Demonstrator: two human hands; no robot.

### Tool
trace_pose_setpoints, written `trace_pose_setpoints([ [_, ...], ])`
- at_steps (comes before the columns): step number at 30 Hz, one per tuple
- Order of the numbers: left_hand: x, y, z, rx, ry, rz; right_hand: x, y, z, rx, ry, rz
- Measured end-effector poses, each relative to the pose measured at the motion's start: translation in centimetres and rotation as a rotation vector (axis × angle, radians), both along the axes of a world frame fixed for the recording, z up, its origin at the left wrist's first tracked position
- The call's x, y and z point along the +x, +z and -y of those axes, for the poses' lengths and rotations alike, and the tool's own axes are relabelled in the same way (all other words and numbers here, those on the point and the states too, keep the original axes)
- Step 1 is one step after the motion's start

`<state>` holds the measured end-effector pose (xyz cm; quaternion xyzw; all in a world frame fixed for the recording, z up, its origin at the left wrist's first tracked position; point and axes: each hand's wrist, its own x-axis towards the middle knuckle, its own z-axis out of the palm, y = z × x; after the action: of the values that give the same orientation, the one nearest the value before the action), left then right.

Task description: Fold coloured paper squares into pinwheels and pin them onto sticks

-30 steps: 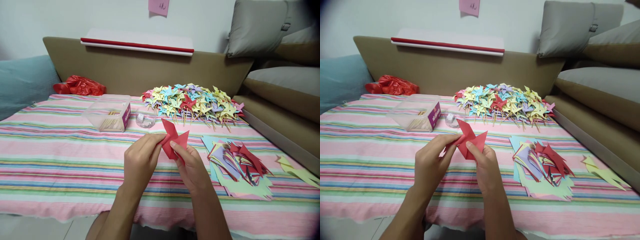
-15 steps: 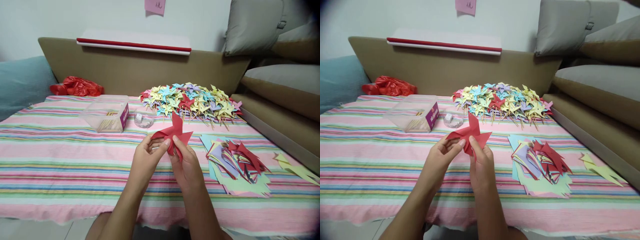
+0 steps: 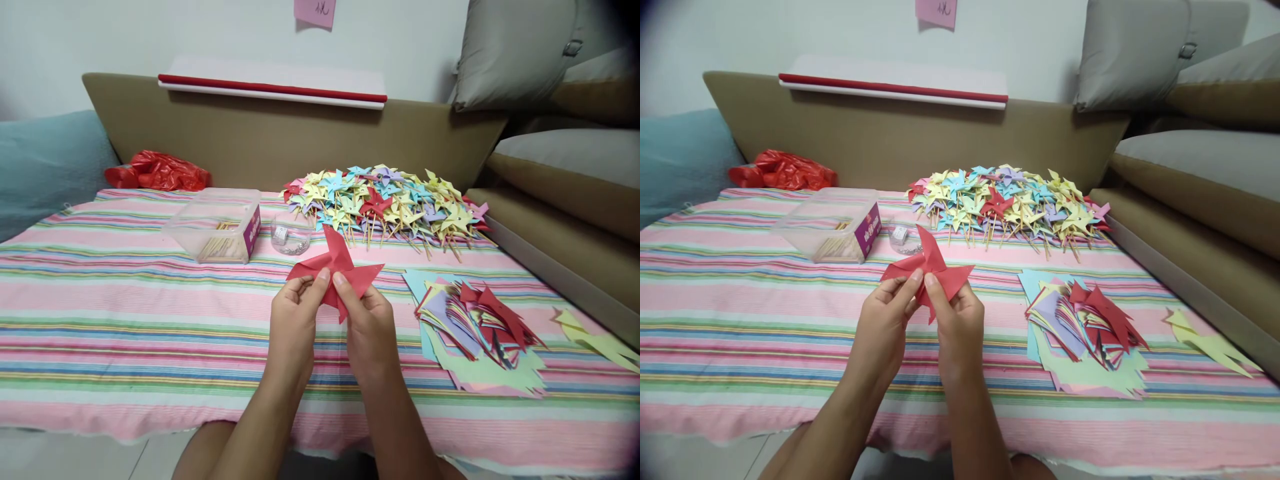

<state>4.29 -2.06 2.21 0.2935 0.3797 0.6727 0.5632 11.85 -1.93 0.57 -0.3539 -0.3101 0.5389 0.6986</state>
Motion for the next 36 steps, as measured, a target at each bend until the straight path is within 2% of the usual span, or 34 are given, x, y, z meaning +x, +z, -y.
trace_pose_setpoints([
  [5, -0.5, 0.4, -0.2, -0.069, 0.035, 0.13, 1.4, 0.0, 0.0, 0.126, -0.078, 0.046],
  [10, -1.1, 0.4, -0.4, -0.079, 0.106, 0.141, 2.5, -0.4, 0.2, 0.386, -0.08, 0.492],
  [12, -1.1, 0.3, -0.4, -0.059, 0.109, 0.125, 2.7, -0.4, 0.3, 0.424, -0.07, 0.642],
  [15, -1.2, 0.3, -0.3, -0.025, 0.094, 0.065, 2.6, -0.3, 0.3, 0.414, -0.084, 0.728],
  [20, -1.2, 0.3, -0.1, 0.028, 0.092, -0.079, 2.1, 0.2, 0.3, 0.338, -0.13, 0.599],
  [25, -1.0, 0.4, 0.1, 0.069, 0.045, -0.183, 1.7, 0.3, 0.3, 0.186, -0.166, 0.507],
  [30, -0.7, 0.5, 0.4, 0.083, 0.031, -0.213, 1.2, 0.2, 0.1, 0.119, -0.202, 0.402],
  [36, -0.7, 0.5, 0.3, 0.098, 0.011, -0.181, 0.7, 0.3, 0.2, 0.106, -0.235, 0.391],
])
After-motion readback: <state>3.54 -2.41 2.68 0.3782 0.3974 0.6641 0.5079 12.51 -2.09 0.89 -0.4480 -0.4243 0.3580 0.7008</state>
